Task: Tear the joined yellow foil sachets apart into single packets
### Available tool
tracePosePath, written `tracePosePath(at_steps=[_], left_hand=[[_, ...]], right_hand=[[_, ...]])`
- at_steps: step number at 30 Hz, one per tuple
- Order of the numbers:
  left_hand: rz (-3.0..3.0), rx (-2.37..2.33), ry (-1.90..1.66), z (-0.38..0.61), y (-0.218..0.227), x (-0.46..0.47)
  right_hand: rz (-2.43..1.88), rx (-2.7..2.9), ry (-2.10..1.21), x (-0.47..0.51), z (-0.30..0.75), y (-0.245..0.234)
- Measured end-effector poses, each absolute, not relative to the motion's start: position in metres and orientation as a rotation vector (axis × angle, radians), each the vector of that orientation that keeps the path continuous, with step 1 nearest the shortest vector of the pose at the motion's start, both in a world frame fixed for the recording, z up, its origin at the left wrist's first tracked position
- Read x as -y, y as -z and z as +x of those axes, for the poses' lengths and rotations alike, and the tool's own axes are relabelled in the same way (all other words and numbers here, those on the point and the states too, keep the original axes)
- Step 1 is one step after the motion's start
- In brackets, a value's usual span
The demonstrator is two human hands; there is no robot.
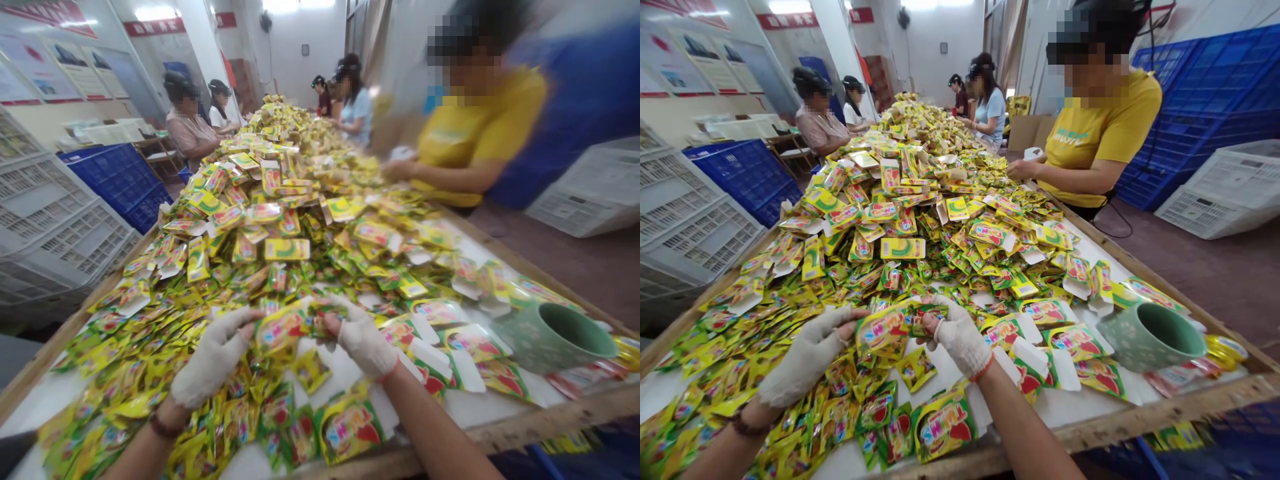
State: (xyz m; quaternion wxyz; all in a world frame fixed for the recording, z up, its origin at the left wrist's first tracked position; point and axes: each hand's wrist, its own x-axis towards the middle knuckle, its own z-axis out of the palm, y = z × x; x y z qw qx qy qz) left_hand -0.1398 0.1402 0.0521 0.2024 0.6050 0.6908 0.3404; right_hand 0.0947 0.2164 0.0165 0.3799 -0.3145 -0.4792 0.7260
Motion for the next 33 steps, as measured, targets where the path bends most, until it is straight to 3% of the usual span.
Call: tracePosePath(at_steps=[5, 9, 14, 23, 33], left_hand=[[2.317, -2.148, -0.706, -0.094, -0.024, -0.135], [2.378, -2.262, -0.64, -0.078, -0.008, -0.145], [2.391, -2.143, -0.671, -0.081, -0.008, -0.144], [2.37, -2.099, -0.453, -0.071, -0.002, -0.14], [2.409, -2.124, -0.414, -0.064, -0.01, -0.141]], right_hand=[[-0.886, 1.292, -1.831, -0.214, 0.09, -0.012], [-0.873, 1.311, -1.739, -0.213, 0.089, -0.012], [-1.073, 1.662, -1.365, -0.216, 0.095, -0.011], [-1.067, 2.188, -0.729, -0.209, 0.09, -0.005], [-1.023, 2.019, -0.955, -0.214, 0.096, -0.008]])
